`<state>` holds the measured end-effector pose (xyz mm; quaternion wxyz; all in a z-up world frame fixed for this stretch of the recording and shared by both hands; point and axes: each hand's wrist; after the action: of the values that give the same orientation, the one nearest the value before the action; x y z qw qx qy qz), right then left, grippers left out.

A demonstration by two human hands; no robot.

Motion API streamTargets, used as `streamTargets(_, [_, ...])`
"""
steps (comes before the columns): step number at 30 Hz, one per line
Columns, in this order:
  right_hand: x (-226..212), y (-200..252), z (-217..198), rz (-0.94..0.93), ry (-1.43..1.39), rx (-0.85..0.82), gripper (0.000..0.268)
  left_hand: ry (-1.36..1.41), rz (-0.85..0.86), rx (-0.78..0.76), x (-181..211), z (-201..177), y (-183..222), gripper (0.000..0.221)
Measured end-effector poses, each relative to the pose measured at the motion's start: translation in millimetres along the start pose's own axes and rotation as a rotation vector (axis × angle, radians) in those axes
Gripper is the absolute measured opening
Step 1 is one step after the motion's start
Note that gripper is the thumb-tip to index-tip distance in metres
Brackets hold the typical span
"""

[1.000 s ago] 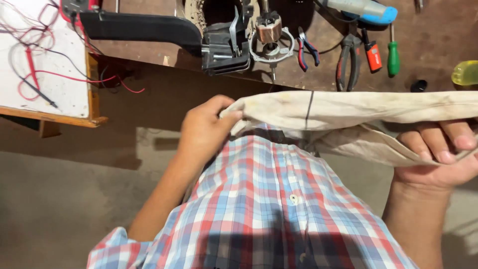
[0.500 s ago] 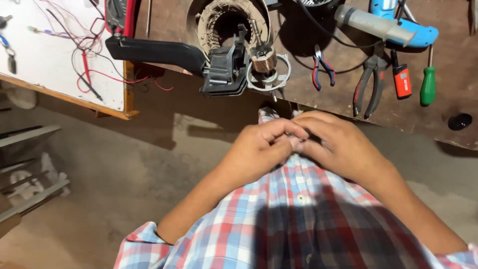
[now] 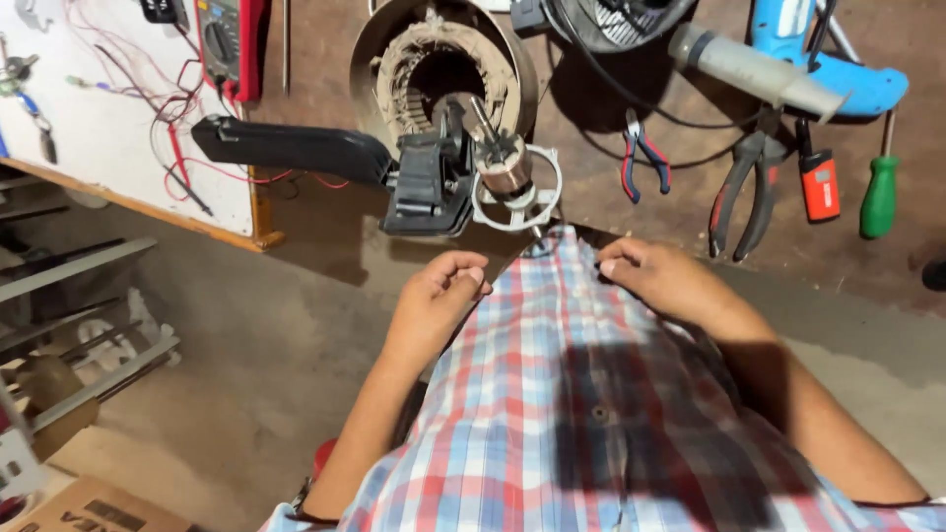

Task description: Disassembling an electric motor, cleaning the internal components with a cloth, and applying lubricant to the shaft and bearings using a syringe.

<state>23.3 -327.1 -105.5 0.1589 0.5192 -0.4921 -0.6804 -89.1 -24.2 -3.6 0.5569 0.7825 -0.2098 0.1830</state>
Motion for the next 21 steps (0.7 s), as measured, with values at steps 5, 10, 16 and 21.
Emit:
streamTargets(5, [20.9,-33.0,24.6,0.068,0.105,0.012,0.044,0.067,0.023,-0.005,-45.7,-1.5,-31.6,0.033])
streamTargets(10, [56.3,-53.5,45.8,0.11,0.367,0.058,0.041,0.02,0.058,0.01,-121.6,-29.4,-38.3,0.036])
streamTargets(16, [37.0,-65.4,52.6,0.112,0.537,-0.02,0.04,-0.198,-0.239,0.201,-325.4,-31.6,-74.4,0.037])
streamTargets(21, [26.7,-104.6,54.6,0.051,0.729,-0.153,0.039,0.156,-0.45,0.371,-519.3,78.2,-24.4,0.041])
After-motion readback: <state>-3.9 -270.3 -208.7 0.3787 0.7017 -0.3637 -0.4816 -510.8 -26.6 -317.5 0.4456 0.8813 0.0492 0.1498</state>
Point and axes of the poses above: each hand's wrist, its own y-axis away from the middle knuckle, its own z-axis out of the palm, x = y × z
